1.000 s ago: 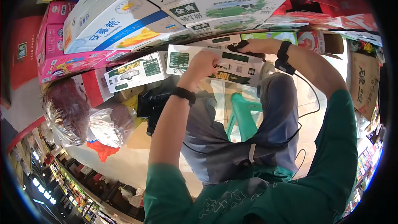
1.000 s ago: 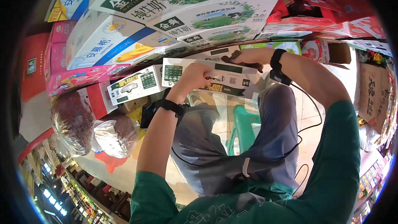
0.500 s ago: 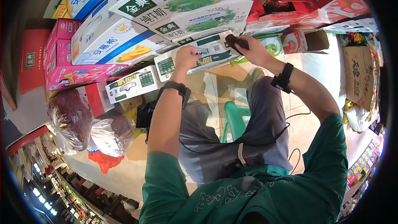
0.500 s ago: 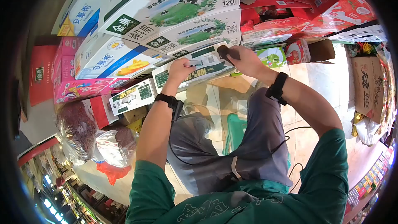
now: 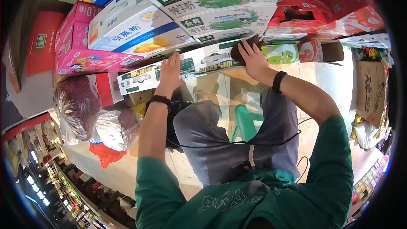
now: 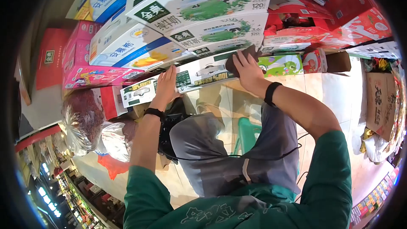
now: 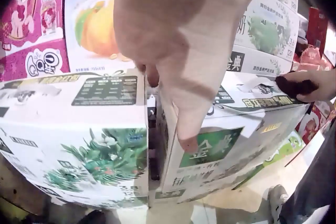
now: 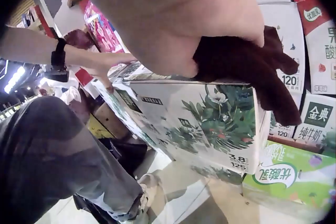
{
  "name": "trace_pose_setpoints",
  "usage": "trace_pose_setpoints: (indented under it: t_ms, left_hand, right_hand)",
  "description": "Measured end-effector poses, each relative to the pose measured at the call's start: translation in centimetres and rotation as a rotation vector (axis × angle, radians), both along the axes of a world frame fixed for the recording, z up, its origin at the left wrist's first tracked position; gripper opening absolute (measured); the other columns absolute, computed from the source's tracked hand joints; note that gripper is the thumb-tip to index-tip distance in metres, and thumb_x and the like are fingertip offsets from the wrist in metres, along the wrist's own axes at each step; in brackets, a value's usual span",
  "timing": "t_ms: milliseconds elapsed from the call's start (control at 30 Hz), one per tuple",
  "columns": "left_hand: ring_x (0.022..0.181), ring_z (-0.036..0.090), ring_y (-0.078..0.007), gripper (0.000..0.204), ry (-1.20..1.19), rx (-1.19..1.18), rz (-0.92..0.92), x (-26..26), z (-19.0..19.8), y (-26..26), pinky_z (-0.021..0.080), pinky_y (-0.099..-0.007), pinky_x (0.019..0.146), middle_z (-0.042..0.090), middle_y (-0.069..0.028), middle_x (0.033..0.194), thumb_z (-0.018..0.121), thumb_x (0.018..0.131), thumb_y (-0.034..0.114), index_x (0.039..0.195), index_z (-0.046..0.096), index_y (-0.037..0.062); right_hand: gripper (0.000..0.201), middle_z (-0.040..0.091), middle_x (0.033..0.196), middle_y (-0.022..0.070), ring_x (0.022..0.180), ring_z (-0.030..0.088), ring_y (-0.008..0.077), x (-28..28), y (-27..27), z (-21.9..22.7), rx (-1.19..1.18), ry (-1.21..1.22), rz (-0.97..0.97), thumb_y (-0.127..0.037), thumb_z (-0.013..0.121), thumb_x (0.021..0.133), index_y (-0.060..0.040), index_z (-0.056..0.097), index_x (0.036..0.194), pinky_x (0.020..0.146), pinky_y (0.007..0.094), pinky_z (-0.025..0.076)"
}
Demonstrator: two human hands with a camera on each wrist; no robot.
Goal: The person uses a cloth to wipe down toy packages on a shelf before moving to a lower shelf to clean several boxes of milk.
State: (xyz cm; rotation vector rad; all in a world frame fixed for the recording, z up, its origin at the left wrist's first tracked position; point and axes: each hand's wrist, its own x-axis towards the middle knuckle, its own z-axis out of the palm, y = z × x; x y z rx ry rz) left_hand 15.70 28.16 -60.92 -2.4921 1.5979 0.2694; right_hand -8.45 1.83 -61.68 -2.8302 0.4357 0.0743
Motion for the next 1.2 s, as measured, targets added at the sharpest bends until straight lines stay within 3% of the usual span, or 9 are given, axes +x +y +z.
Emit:
trace_pose_setpoints:
  t_ms: [67,133,333,367,467,500,633,933,1200]
  left_hand:
    - [0.135,0.035,-0.0299,0.125,0.145,-0.089,0.107,0.0,-1.6,0.6,0.029,-0.0466,0.110,0.030,-0.0121,0.150,0.090,0.044,0.029,0.147,0.023,0.0058]
    - [0.138,0.030,-0.0292,0.123,0.144,-0.063,0.151,-0.6,-0.3,0.2,0.026,-0.0474,0.112,0.031,-0.0084,0.150,0.091,0.045,0.027,0.147,0.024,0.0081]
    - [0.143,0.018,-0.0305,0.128,0.101,-0.031,0.206,-0.3,1.6,0.4,0.018,-0.0494,0.115,0.027,-0.0046,0.153,0.092,0.043,0.034,0.148,0.023,0.0104]
    - [0.144,0.014,-0.0312,0.132,0.104,-0.015,0.264,-0.2,1.8,0.6,0.016,-0.0510,0.115,0.022,-0.0078,0.155,0.092,0.043,0.037,0.149,0.019,0.0109]
    - [0.145,0.011,-0.0335,0.136,0.074,-0.031,0.285,0.8,0.5,2.3,0.014,-0.0529,0.114,0.013,-0.0139,0.156,0.092,0.044,0.040,0.150,0.013,0.0110]
    - [0.144,0.009,-0.0368,0.141,0.094,-0.020,0.356,1.1,0.2,2.7,0.014,-0.0550,0.114,0.008,-0.0195,0.155,0.092,0.042,0.044,0.150,0.008,0.0094]
    - [0.144,0.005,-0.0393,0.143,0.150,-0.102,0.442,1.5,-1.9,3.4,0.009,-0.0577,0.113,0.010,-0.0201,0.154,0.091,0.043,0.048,0.149,0.006,0.0054]
    - [0.144,0.004,-0.0364,0.138,0.224,-0.146,0.467,1.6,-2.1,3.9,0.004,-0.0561,0.114,0.011,-0.0162,0.154,0.090,0.045,0.047,0.150,0.009,0.0093]
    - [0.144,0.005,-0.0357,0.140,0.191,-0.191,0.457,1.8,-2.7,4.0,0.006,-0.0543,0.114,0.013,-0.0149,0.153,0.090,0.042,0.050,0.149,0.010,0.0118]
  right_hand:
    - [0.075,0.025,0.150,0.0198,0.128,0.035,0.0437,-0.1,-0.3,-0.2,-0.035,0.028,0.045,-0.009,0.060,0.077,-0.0029,0.029,0.144,0.109,0.0457,0.032]
    - [0.082,0.022,0.152,0.0187,0.130,0.033,0.0454,0.2,-0.5,-1.5,-0.107,0.062,0.108,-0.009,0.065,0.075,-0.0032,0.025,0.146,0.110,0.0465,0.030]
    - [0.080,0.022,0.152,0.0175,0.129,0.034,0.0467,1.4,3.8,0.8,0.149,0.028,-0.075,-0.009,0.063,0.076,-0.0033,0.025,0.146,0.111,0.0475,0.030]
    - [0.079,0.022,0.152,0.0169,0.129,0.034,0.0465,1.6,4.5,0.6,0.132,-0.001,-0.038,-0.009,0.063,0.077,-0.0036,0.025,0.145,0.112,0.0472,0.029]
    - [0.074,0.026,0.151,0.0170,0.135,0.033,0.0329,3.3,6.7,0.4,0.108,-0.025,0.046,-0.013,0.063,0.077,0.0010,0.031,0.142,0.112,0.0444,0.027]
    - [0.074,0.027,0.151,0.0153,0.132,0.035,0.0369,4.1,7.5,0.2,0.152,-0.065,0.019,-0.012,0.063,0.076,-0.0032,0.033,0.143,0.111,0.0437,0.029]
    - [0.076,0.028,0.151,0.0118,0.126,0.038,0.0448,6.7,10.9,-0.2,0.218,-0.043,0.129,-0.008,0.063,0.074,-0.0124,0.033,0.144,0.108,0.0429,0.034]
    - [0.073,0.031,0.150,0.0092,0.127,0.041,0.0389,12.9,15.8,-0.4,0.060,-0.050,0.307,-0.015,0.067,0.076,-0.0129,0.037,0.143,0.108,0.0415,0.035]
    - [0.069,0.033,0.149,0.0077,0.126,0.042,0.0373,14.6,15.4,-0.8,0.074,-0.118,0.348,-0.017,0.065,0.077,-0.0148,0.040,0.141,0.106,0.0414,0.037]
